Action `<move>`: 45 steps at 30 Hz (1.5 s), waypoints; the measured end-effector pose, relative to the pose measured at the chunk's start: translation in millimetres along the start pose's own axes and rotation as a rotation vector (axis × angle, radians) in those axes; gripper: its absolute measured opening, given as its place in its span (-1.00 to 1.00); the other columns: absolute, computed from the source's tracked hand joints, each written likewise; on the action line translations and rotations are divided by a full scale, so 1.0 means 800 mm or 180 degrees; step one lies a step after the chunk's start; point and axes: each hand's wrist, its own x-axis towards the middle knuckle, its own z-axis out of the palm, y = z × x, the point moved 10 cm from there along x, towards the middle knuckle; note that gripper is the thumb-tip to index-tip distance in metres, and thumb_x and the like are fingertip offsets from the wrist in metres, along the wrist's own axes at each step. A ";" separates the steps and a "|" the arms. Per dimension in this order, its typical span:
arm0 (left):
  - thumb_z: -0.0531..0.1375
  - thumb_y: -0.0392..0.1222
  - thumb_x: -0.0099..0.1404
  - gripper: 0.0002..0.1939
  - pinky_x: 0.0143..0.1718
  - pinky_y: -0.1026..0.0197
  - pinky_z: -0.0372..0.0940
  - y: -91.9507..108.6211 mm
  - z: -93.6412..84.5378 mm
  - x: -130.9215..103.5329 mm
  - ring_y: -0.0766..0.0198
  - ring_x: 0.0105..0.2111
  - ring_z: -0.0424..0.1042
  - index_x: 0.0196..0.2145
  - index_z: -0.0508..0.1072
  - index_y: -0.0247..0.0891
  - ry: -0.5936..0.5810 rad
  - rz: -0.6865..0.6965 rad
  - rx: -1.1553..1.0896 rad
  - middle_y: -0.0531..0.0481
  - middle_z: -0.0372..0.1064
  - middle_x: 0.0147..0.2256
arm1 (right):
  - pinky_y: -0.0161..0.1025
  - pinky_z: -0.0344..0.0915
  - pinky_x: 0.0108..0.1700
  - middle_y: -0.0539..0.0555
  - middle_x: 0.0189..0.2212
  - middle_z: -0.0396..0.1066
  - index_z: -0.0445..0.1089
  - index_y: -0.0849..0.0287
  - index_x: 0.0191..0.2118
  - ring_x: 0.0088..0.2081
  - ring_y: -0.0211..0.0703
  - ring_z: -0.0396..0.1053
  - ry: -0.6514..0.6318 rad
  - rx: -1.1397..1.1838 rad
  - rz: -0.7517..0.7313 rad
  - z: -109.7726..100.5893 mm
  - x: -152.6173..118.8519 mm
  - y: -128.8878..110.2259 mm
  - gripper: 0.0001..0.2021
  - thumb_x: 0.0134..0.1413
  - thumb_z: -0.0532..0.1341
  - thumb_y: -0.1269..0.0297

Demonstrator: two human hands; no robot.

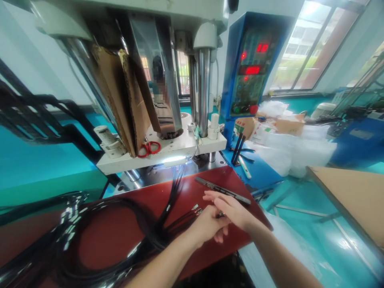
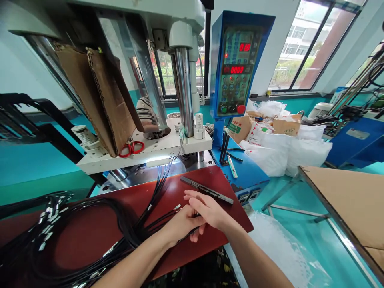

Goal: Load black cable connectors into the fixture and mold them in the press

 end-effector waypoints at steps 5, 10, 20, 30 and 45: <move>0.07 -0.01 0.12 -0.72 -0.78 0.41 -0.03 -0.004 -0.008 0.013 0.51 -0.78 0.10 -0.48 0.24 -0.32 0.0139 0.0090 -0.0168 0.10 0.24 -0.61 | -0.27 0.37 -0.43 0.15 -0.07 0.36 0.25 0.16 0.01 -0.29 -0.13 0.42 0.0127 -0.0112 0.0141 -0.019 0.013 0.011 -0.58 0.15 -0.07 0.05; 0.00 -0.11 0.16 -0.85 -0.76 0.41 -0.09 -0.004 -0.032 0.008 0.51 -0.77 0.03 -0.44 0.15 -0.24 0.0508 0.0308 -0.0164 0.17 0.18 -0.62 | -0.09 0.09 0.07 0.26 -0.01 0.27 0.24 0.33 0.01 0.03 0.00 0.19 0.0588 -0.2941 -0.0243 -0.075 -0.003 0.001 -0.61 0.02 0.04 0.41; 0.08 -0.22 0.08 -0.96 -0.44 0.33 0.05 0.037 -0.034 -0.016 0.35 -0.49 0.18 -0.46 0.27 -0.22 0.1148 0.0836 0.1524 0.10 0.25 -0.52 | -0.23 0.07 -0.39 0.08 -0.50 0.31 0.17 0.18 -0.42 -0.41 -0.06 0.31 0.0513 -0.3685 0.0361 -0.076 -0.025 0.042 -0.83 -0.24 0.03 0.53; 0.04 -0.19 0.07 -0.83 -0.53 0.34 -0.05 0.030 -0.037 -0.004 0.42 -0.57 0.07 -0.62 0.16 -0.27 0.1088 0.0715 0.1220 0.14 0.09 -0.63 | -0.44 -0.09 -0.82 -0.22 -0.78 0.04 0.16 0.20 -0.09 -0.84 -0.40 -0.08 0.0914 0.0470 0.0154 -0.055 -0.039 0.068 -0.71 0.08 -0.01 0.21; 0.05 -0.25 -0.02 -0.86 -0.59 0.37 -0.08 0.007 -0.039 0.025 0.47 -0.61 0.01 -0.66 0.16 -0.30 0.1058 0.0472 0.0537 0.16 0.02 -0.66 | -0.44 0.01 -0.82 -0.18 -0.82 0.06 0.15 0.32 0.07 -0.82 -0.40 -0.04 0.1660 0.0893 -0.0193 -0.050 -0.038 0.071 -0.51 0.14 -0.02 0.07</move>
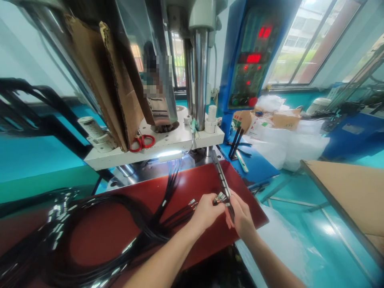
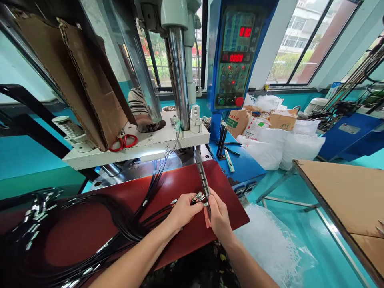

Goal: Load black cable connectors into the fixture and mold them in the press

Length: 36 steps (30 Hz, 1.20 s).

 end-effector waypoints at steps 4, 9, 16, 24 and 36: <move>0.05 -0.26 -0.02 -0.86 -0.60 0.38 -0.08 -0.001 0.000 -0.001 0.47 -0.62 -0.01 -0.65 0.16 -0.30 -0.0023 0.0006 -0.0015 0.17 0.01 -0.67 | -0.45 0.01 -0.81 -0.19 -0.83 0.04 0.13 0.32 0.09 -0.82 -0.40 -0.02 0.0027 -0.0356 -0.0073 0.003 -0.003 -0.004 -0.49 0.14 -0.03 0.06; 0.06 -0.18 0.04 -0.86 -0.67 0.39 -0.06 -0.005 -0.003 -0.010 0.47 -0.68 0.01 -0.58 0.20 -0.27 -0.0104 -0.0163 -0.0157 0.17 0.03 -0.68 | -0.46 0.01 -0.79 -0.18 -0.81 0.06 0.16 0.28 0.08 -0.80 -0.40 0.00 0.0027 -0.0611 -0.0119 0.006 -0.004 -0.009 -0.53 0.15 -0.05 0.08; 0.05 -0.11 0.09 -0.81 -0.67 0.41 -0.04 0.005 -0.023 -0.009 0.48 -0.70 0.02 -0.56 0.16 -0.26 0.0167 -0.0288 -0.0537 0.18 0.08 -0.68 | -0.45 0.04 -0.80 -0.19 -0.80 0.06 0.12 0.26 0.09 -0.81 -0.42 -0.05 0.0085 -0.0001 0.0000 -0.001 -0.004 0.000 -0.52 0.14 -0.01 0.07; 0.08 -0.21 0.00 -0.84 -0.65 0.38 -0.16 0.007 -0.002 -0.006 0.51 -0.71 -0.11 -0.65 0.25 -0.31 -0.0230 -0.0457 -0.0577 0.21 -0.05 -0.76 | -0.44 0.01 -0.79 -0.19 -0.80 0.06 0.06 0.33 0.13 -0.81 -0.41 -0.02 -0.0047 -0.0043 0.0012 0.000 -0.006 0.003 -0.46 0.13 0.00 0.06; 0.08 -0.15 0.06 -0.80 -0.64 0.38 -0.08 -0.006 -0.009 -0.004 0.48 -0.68 0.00 -0.62 0.23 -0.31 -0.0055 -0.0259 -0.0576 0.16 0.05 -0.70 | -0.44 -0.04 -0.80 -0.16 -0.82 0.08 0.15 0.33 0.10 -0.80 -0.39 0.01 -0.0191 -0.0809 0.0058 0.011 -0.002 -0.002 -0.46 0.11 -0.03 0.03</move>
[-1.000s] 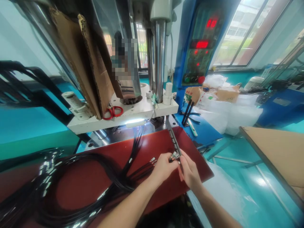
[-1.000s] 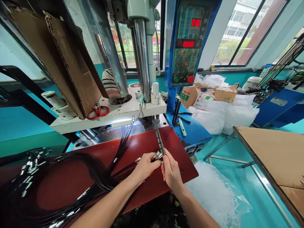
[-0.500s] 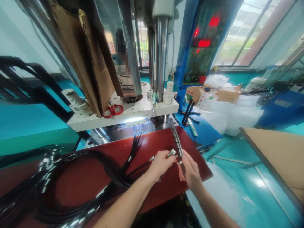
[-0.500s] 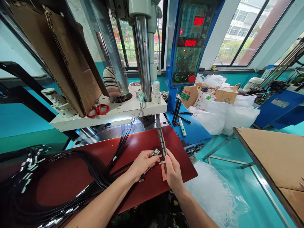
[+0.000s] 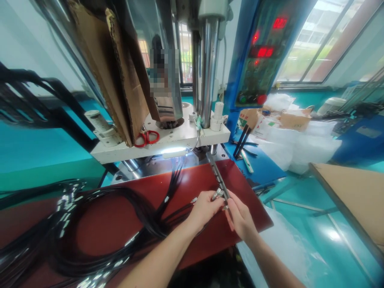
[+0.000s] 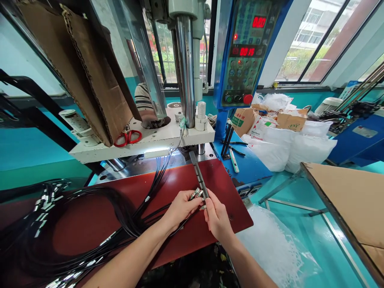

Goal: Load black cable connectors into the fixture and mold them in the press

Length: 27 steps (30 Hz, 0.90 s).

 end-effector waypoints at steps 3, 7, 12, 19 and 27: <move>0.04 -0.07 0.13 -0.81 -0.67 0.39 -0.07 0.004 -0.011 -0.001 0.46 -0.71 0.05 -0.44 0.25 -0.27 0.0092 -0.0045 -0.0086 0.18 0.11 -0.68 | -0.45 -0.04 -0.82 -0.17 -0.81 0.07 0.15 0.31 0.09 -0.81 -0.39 -0.01 0.0096 0.0362 0.0115 -0.003 -0.001 0.006 -0.45 0.09 0.00 0.02; 0.02 -0.08 0.16 -0.84 -0.61 0.38 0.01 0.017 -0.036 0.002 0.44 -0.68 0.11 -0.39 0.19 -0.23 0.0597 0.0299 0.0122 0.19 0.14 -0.66 | -0.44 0.02 -0.81 -0.18 -0.80 0.06 0.16 0.28 0.07 -0.81 -0.40 -0.03 0.0245 0.0701 0.0025 -0.010 -0.004 0.004 -0.50 0.10 0.02 0.04; 0.09 -0.16 0.10 -0.89 -0.40 0.32 0.11 0.034 -0.035 -0.002 0.37 -0.48 0.22 -0.45 0.27 -0.26 0.0707 0.0632 0.0904 0.10 0.26 -0.51 | -0.43 0.00 -0.80 -0.18 -0.81 0.07 0.14 0.28 0.09 -0.81 -0.40 -0.03 0.0243 0.0835 -0.0010 -0.011 -0.005 0.006 -0.50 0.11 0.04 0.06; 0.08 -0.18 0.11 -0.90 -0.39 0.33 0.08 0.029 -0.028 -0.002 0.36 -0.45 0.22 -0.43 0.27 -0.27 0.0500 0.0526 0.0876 0.10 0.26 -0.48 | -0.44 -0.01 -0.79 -0.17 -0.81 0.07 0.17 0.28 0.06 -0.80 -0.41 -0.03 0.0245 0.0816 0.0011 -0.012 -0.007 0.006 -0.53 0.13 0.02 0.06; 0.08 -0.15 0.12 -0.86 -0.52 0.34 0.03 0.019 -0.021 0.000 0.41 -0.60 0.13 -0.44 0.28 -0.29 0.0211 0.0321 0.0538 0.14 0.18 -0.60 | -0.45 -0.02 -0.77 -0.19 -0.80 0.06 0.15 0.24 0.07 -0.79 -0.42 -0.03 0.0154 0.0833 -0.0006 -0.010 -0.007 0.007 -0.56 0.15 0.00 0.08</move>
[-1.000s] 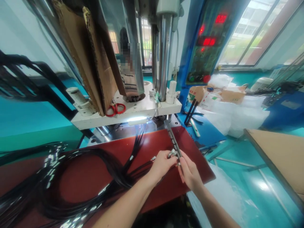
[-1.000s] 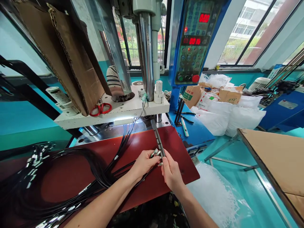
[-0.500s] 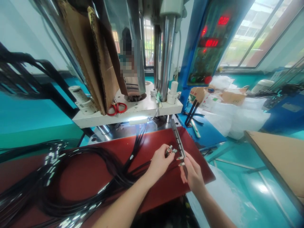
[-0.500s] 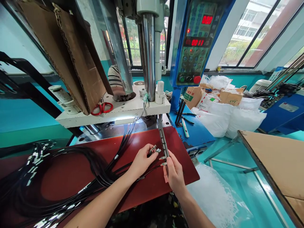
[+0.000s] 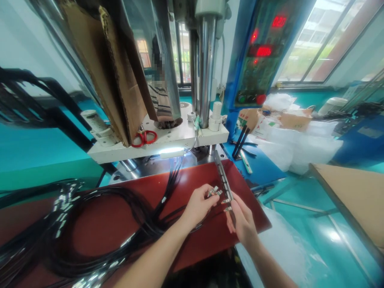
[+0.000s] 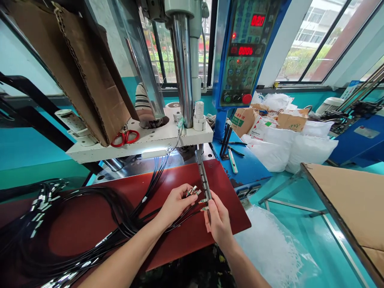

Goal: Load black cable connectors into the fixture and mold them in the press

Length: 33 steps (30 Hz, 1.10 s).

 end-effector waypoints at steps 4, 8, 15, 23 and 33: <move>0.14 -0.18 0.06 -0.88 -0.38 0.31 0.09 0.023 -0.012 -0.002 0.35 -0.43 0.21 -0.51 0.33 -0.29 0.0352 0.0405 0.0608 0.07 0.19 -0.46 | -0.44 -0.03 -0.77 -0.18 -0.80 0.07 0.15 0.27 0.06 -0.79 -0.41 -0.03 0.0027 -0.0013 0.0023 -0.001 -0.001 0.000 -0.54 0.13 0.02 0.07; 0.13 -0.18 0.08 -0.87 -0.37 0.29 0.09 0.034 -0.011 -0.004 0.34 -0.42 0.21 -0.54 0.29 -0.28 0.0369 0.0566 0.0903 0.07 0.16 -0.45 | -0.43 -0.04 -0.77 -0.18 -0.81 0.06 0.14 0.30 0.07 -0.79 -0.40 -0.03 0.0001 -0.0002 0.0026 0.001 -0.002 -0.003 -0.52 0.14 0.00 0.07; 0.07 -0.19 0.11 -0.84 -0.41 0.31 0.06 0.042 -0.008 -0.008 0.36 -0.46 0.17 -0.57 0.24 -0.27 0.0375 0.0708 0.1046 0.07 0.13 -0.48 | -0.45 -0.02 -0.77 -0.18 -0.80 0.07 0.16 0.28 0.05 -0.79 -0.41 -0.03 0.0010 0.0019 -0.0008 -0.001 -0.002 -0.002 -0.55 0.14 0.01 0.07; 0.09 -0.11 0.04 -0.79 -0.62 0.36 -0.11 -0.009 0.013 0.007 0.46 -0.66 0.02 -0.61 0.25 -0.29 -0.0257 -0.0493 0.0109 0.16 0.05 -0.69 | -0.45 -0.02 -0.77 -0.17 -0.81 0.09 0.16 0.25 0.07 -0.80 -0.41 -0.01 -0.0025 -0.0002 0.0070 -0.002 -0.002 0.005 -0.53 0.13 0.01 0.06; 0.17 -0.03 -0.01 -0.72 -0.69 0.40 -0.12 -0.011 0.007 0.006 0.52 -0.72 -0.02 -0.60 0.27 -0.32 -0.0102 -0.0594 -0.0577 0.19 0.04 -0.73 | -0.43 -0.06 -0.80 -0.17 -0.80 0.06 0.19 0.24 0.07 -0.80 -0.39 -0.03 -0.0101 -0.0383 0.0041 0.007 0.004 0.000 -0.48 0.08 0.04 -0.01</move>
